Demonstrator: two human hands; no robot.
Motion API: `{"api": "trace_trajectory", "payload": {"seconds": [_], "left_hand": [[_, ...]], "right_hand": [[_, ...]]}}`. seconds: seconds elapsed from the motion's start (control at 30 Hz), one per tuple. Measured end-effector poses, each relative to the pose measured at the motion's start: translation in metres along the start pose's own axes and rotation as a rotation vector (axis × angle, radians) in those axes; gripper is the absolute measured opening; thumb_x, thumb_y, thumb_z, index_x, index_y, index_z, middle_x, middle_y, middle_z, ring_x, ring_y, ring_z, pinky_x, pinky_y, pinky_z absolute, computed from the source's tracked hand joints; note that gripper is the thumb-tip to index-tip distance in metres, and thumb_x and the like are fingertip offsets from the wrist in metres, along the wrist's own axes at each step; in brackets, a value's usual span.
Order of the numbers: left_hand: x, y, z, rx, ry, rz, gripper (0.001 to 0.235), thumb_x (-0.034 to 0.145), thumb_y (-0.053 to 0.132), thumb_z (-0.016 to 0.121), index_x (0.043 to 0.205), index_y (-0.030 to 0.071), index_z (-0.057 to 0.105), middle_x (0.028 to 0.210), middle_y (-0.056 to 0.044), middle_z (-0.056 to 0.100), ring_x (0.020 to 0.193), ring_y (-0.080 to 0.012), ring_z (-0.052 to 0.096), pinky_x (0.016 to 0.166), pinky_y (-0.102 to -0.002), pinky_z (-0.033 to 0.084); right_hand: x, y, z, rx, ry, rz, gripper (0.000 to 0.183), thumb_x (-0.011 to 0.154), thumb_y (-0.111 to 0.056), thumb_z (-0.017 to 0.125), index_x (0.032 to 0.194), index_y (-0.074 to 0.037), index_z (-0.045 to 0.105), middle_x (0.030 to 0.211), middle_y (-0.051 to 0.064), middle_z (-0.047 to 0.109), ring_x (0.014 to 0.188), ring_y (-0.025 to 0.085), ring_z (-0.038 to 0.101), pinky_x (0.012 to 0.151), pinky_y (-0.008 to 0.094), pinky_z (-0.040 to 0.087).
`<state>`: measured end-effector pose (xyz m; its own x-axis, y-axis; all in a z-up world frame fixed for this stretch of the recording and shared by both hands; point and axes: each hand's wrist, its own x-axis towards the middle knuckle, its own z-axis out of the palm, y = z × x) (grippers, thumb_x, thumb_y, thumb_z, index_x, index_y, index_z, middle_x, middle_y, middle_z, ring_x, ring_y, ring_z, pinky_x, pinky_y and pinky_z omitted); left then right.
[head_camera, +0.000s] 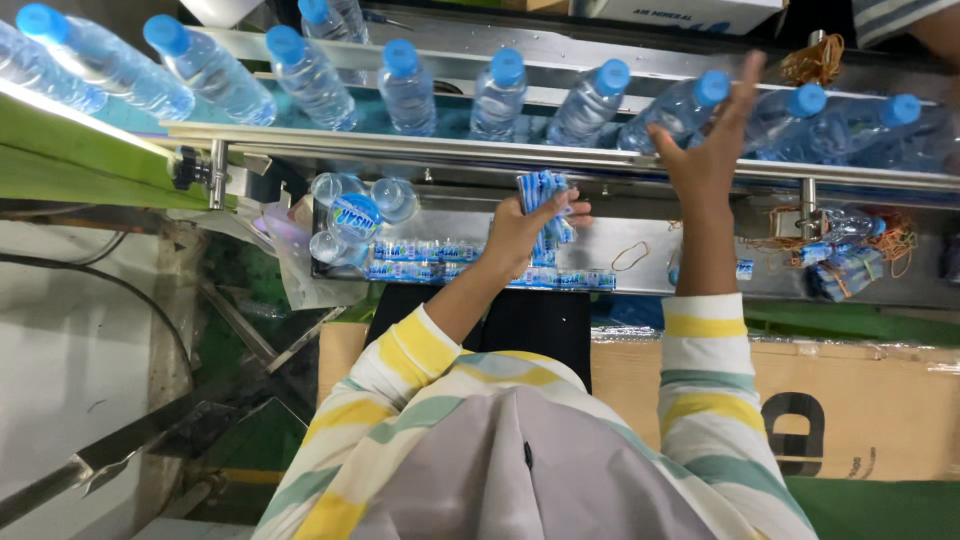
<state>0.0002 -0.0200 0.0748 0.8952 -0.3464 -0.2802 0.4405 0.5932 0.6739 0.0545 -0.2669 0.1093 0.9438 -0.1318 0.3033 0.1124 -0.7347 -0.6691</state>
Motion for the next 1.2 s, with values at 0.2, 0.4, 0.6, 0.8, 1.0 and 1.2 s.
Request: {"api": "trace_trajectory", "payload": {"seconds": [0.2, 0.4, 0.6, 0.8, 1.0, 1.2], "left_hand": [[0.012, -0.009, 0.003, 0.005, 0.158, -0.133, 0.047, 0.073, 0.021, 0.086, 0.106, -0.009, 0.07, 0.102, -0.027, 0.077, 0.083, -0.0346, 0.078, 0.072, -0.045, 0.069], [0.004, 0.001, 0.005, 0.193, 0.089, -0.19, 0.056, 0.074, 0.046, 0.079, 0.098, -0.004, 0.07, 0.089, -0.025, 0.076, 0.068, -0.0349, 0.078, 0.048, -0.028, 0.057], [-0.005, 0.006, -0.009, 0.151, 0.115, -0.243, 0.057, 0.087, 0.055, 0.067, 0.085, -0.002, 0.07, 0.06, -0.015, 0.066, 0.049, -0.0246, 0.067, 0.048, -0.034, 0.056], [0.004, -0.017, -0.035, -0.007, -0.03, -0.174, 0.03, 0.094, 0.021, 0.059, 0.086, -0.006, 0.071, 0.06, -0.015, 0.065, 0.045, -0.0282, 0.065, 0.045, -0.038, 0.054], [0.005, -0.017, -0.032, -0.018, 0.15, -0.161, 0.019, 0.089, 0.004, 0.061, 0.101, -0.011, 0.066, 0.083, -0.025, 0.074, 0.064, -0.0334, 0.074, 0.062, -0.045, 0.066], [-0.008, 0.008, -0.017, 0.085, 0.073, -0.123, 0.038, 0.087, 0.025, 0.076, 0.113, -0.002, 0.072, 0.111, -0.024, 0.077, 0.099, -0.035, 0.079, 0.072, -0.035, 0.065]], "right_hand": [[-0.063, -0.038, 0.015, 0.02, 0.325, -0.117, 0.075, 0.092, -0.025, 0.089, 0.147, -0.004, 0.043, 0.148, 0.022, 0.05, 0.138, 0.041, 0.049, 0.116, 0.055, 0.04], [-0.072, -0.039, 0.033, 1.04, -0.101, 0.292, 0.018, 0.098, 0.004, 0.059, 0.089, -0.011, 0.063, 0.092, 0.006, 0.066, 0.082, 0.017, 0.062, 0.076, 0.031, 0.054], [0.008, -0.021, -0.021, 0.019, 0.373, -0.534, 0.009, 0.109, -0.006, 0.068, 0.107, 0.001, 0.064, 0.107, 0.019, 0.065, 0.1, 0.034, 0.063, 0.085, 0.045, 0.051], [0.03, 0.004, -0.029, -0.258, 0.27, -0.648, 0.017, 0.097, 0.013, 0.082, 0.105, 0.005, 0.07, 0.126, 0.019, 0.054, 0.117, 0.037, 0.055, 0.096, 0.054, 0.055], [0.003, 0.027, -0.032, -0.107, 0.162, -0.145, 0.097, 0.098, 0.005, 0.097, 0.16, -0.017, 0.026, 0.152, 0.023, 0.046, 0.129, 0.038, 0.056, 0.091, 0.044, 0.058], [-0.01, 0.04, -0.028, -0.143, 0.187, 0.085, 0.142, 0.104, 0.007, 0.108, 0.167, -0.038, -0.011, 0.178, 0.009, -0.007, 0.169, 0.046, 0.008, 0.138, 0.068, 0.019]]}}
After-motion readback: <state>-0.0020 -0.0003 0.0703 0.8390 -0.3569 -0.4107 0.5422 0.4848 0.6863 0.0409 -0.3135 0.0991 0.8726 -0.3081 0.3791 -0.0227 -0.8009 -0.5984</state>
